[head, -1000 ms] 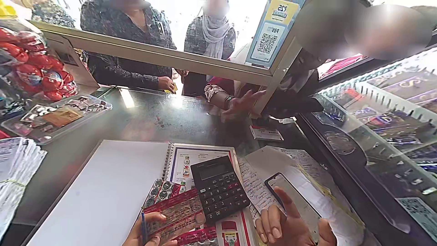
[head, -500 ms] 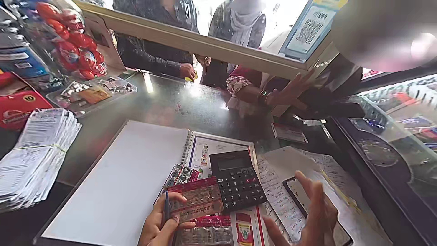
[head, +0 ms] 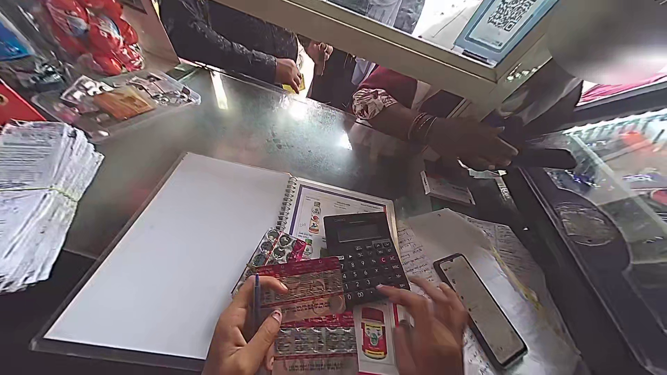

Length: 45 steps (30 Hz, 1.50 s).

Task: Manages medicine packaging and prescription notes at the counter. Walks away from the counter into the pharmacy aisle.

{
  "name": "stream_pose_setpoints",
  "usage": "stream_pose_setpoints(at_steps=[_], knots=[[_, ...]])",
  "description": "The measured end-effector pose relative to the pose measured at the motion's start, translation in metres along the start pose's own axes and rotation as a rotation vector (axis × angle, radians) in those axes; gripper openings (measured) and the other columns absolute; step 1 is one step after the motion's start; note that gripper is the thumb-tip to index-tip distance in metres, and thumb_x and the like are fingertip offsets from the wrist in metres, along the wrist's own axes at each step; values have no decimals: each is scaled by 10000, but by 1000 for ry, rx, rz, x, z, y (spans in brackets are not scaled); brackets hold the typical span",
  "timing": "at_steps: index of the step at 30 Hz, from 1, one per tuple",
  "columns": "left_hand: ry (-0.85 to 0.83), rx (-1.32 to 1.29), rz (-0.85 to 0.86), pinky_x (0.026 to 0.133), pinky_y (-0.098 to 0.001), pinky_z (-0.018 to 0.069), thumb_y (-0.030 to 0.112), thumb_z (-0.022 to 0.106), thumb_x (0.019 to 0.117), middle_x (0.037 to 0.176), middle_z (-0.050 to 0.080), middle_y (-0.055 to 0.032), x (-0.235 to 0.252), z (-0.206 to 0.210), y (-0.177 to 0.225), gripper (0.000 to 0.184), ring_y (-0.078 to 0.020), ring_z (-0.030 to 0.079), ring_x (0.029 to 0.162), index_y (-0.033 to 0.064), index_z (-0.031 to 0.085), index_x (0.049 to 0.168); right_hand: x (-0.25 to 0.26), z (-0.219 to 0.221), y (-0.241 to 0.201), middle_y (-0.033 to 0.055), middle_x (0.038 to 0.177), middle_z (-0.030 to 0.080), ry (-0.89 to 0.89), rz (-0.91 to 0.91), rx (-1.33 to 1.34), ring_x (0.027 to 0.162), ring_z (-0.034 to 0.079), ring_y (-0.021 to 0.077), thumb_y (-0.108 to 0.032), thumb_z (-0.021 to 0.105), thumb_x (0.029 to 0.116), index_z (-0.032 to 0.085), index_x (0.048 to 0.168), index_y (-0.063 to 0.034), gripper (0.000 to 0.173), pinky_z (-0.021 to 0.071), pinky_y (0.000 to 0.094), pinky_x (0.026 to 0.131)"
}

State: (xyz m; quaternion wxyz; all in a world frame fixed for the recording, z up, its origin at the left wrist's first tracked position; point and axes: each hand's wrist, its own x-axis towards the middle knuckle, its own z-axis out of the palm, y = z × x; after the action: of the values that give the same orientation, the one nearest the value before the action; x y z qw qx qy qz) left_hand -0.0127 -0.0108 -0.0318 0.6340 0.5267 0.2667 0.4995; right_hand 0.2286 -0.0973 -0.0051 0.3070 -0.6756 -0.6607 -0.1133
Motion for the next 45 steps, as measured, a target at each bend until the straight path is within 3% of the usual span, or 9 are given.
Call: stream_pose_setpoints(at_steps=[3, 10, 14, 18, 25, 29, 35, 39, 45], knots=[[10, 18, -4, 440, -108, 488, -29, 586, 894, 1078, 653, 121, 0, 0, 0, 397, 66, 528, 520, 165, 563, 1239, 4, -5, -2, 37, 1043, 751, -140, 12, -50, 1248, 593, 307, -151, 409, 910, 637, 1073, -112, 283, 239, 620, 1108], [-4, 48, 21, 536, -168, 589, -68, 607, 860, 1143, 639, 102, 0, 3, 1, 428, 29, 632, 632, 131, 548, 1234, -2, 7, 12, 8, 1237, 692, 22, 43, 180, 1353, 512, 139, -187, 423, 991, 477, 1194, -129, 218, 256, 408, 1192], [-21, 61, 88, 625, -190, 619, -23, 640, 880, 1174, 629, 71, 1, 2, -3, 383, 19, 671, 756, 79, 547, 1237, -4, 12, 16, 82, 1293, 648, 22, 26, 240, 1363, 494, 141, -240, 463, 1017, 477, 1207, -84, 246, 341, 306, 1146], [-39, 78, 80, 743, -219, 632, -48, 642, 876, 1173, 629, 28, 2, 0, 2, 370, -2, 692, 874, 13, 528, 1222, -6, 20, 19, 112, 1326, 610, -18, -12, 283, 1393, 459, 129, -227, 464, 1017, 467, 1196, -66, 241, 306, 271, 1172], [-31, 67, 75, 798, -241, 639, -52, 651, 866, 1214, 629, 13, 2, 2, -1, 393, -40, 700, 971, 9, 533, 1236, -4, 13, 25, 98, 1291, 634, 33, 21, 255, 1363, 489, 93, -220, 516, 1017, 497, 1217, -49, 264, 342, 232, 1155], [-21, 78, 90, 810, -237, 635, -36, 658, 866, 1213, 630, 12, 2, 2, -2, 391, -44, 696, 988, 18, 548, 1237, 4, 8, 26, 75, 1068, 667, 102, 26, 202, 1224, 574, 65, -192, 652, 973, 614, 1083, -31, 199, 392, 181, 1103], [-33, 110, 97, 806, -224, 623, -49, 644, 863, 1210, 628, -4, 2, 1, -2, 388, -20, 684, 960, -9, 544, 1236, 10, 3, 25, 27, 898, 682, 76, 27, 172, 1071, 629, 21, -298, 587, 1043, 635, 905, -63, 277, 368, 238, 1118], [-34, 108, 94, 796, -220, 623, -63, 636, 862, 1196, 627, -30, 2, 1, -1, 383, -25, 688, 942, -36, 541, 1232, 13, 3, 22, 158, 1010, 723, 10, -21, 145, 1148, 625, 173, -122, 473, 1044, 685, 1035, 17, 254, 384, 257, 1084], [-7, 118, 98, 799, -227, 632, -8, 663, 861, 1181, 648, 30, 1, 1, -5, 391, -23, 695, 952, 40, 566, 1236, 15, 4, 24, 96, 1191, 711, -49, 22, 207, 1275, 562, 136, -128, 430, 986, 566, 1141, -36, 226, 389, 285, 1097]])
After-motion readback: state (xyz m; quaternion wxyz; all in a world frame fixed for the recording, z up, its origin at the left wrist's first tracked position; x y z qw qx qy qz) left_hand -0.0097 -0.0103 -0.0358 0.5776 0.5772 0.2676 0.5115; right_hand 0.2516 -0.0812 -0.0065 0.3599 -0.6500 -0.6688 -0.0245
